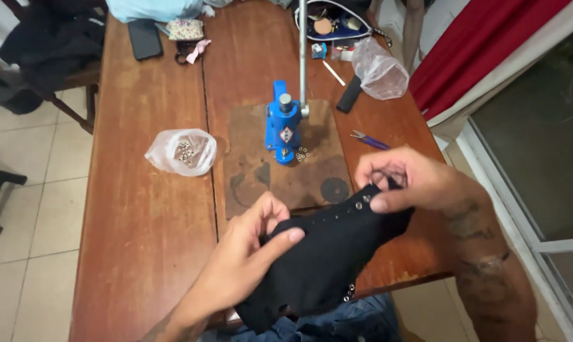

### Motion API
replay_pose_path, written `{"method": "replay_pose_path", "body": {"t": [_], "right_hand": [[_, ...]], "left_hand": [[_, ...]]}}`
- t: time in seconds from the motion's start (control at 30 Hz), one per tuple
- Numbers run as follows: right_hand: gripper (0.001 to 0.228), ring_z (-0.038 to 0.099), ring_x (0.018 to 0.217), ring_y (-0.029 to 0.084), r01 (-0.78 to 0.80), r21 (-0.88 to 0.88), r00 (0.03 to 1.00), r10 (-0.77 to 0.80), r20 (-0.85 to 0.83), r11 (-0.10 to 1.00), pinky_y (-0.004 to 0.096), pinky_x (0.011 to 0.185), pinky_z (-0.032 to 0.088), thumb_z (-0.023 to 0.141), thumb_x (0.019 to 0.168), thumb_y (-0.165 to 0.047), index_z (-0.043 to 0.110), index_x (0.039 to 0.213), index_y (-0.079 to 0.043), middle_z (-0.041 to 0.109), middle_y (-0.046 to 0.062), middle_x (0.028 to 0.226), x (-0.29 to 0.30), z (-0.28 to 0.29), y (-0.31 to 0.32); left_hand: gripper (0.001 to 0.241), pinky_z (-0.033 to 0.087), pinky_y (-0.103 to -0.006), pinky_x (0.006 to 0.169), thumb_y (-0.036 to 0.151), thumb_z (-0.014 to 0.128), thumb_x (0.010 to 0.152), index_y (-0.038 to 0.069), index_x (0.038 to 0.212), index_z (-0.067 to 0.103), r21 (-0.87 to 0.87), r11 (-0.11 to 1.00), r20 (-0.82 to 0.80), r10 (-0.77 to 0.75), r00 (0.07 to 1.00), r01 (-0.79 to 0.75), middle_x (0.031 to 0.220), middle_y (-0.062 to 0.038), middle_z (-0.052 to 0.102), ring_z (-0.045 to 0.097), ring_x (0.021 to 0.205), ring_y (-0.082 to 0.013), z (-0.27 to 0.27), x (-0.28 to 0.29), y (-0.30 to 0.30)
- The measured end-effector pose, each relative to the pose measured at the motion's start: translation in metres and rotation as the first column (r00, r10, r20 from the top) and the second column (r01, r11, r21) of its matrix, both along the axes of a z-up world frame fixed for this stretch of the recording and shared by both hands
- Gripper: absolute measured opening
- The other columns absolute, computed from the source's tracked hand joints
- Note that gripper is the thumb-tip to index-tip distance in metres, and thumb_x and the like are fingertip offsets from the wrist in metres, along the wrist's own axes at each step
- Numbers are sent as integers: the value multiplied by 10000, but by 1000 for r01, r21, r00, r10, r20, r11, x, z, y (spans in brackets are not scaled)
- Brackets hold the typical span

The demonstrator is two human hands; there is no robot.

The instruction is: Attaching metal eyelets to a black garment using a manual press machine.

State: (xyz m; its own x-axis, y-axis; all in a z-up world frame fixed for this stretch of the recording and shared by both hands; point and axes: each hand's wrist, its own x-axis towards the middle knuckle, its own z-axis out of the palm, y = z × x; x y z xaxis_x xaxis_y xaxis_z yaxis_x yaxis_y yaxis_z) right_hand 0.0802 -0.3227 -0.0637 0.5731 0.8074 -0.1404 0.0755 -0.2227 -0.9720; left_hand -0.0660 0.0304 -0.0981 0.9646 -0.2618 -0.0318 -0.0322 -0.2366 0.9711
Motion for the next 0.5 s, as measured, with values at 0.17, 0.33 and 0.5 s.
{"method": "replay_pose_path", "body": {"t": [0.17,0.33,0.5], "right_hand": [[390,678,938,125,213,-226,967,-173,186,950,289,832,574,1036,958,-254,867,1290,-136,804,-40,1022,17,-111,33],[482,864,1026,281,395,-349,871,-226,437,850,407,833,689,1018,956,-332,800,1372,-221,868,73,1112,23,-163,58],[310,785,1180,181,596,-144,261,-21,965,790,385,910,668,864,1117,-497,863,1391,-353,778,-121,1345,-12,-116,105]], "left_hand": [[302,602,-456,747,352,924,1057,111,1115,752,172,984,-33,55,998,-48,927,-127,795,785,841,-322,-111,62,12],[510,680,-618,1072,534,954,986,130,1274,838,399,911,-154,176,972,-102,1231,-219,939,877,1272,-517,-112,92,7],[228,725,-597,969,407,943,995,193,1072,925,505,837,30,225,974,-209,1064,-134,961,912,1118,-473,-142,101,5]]}}
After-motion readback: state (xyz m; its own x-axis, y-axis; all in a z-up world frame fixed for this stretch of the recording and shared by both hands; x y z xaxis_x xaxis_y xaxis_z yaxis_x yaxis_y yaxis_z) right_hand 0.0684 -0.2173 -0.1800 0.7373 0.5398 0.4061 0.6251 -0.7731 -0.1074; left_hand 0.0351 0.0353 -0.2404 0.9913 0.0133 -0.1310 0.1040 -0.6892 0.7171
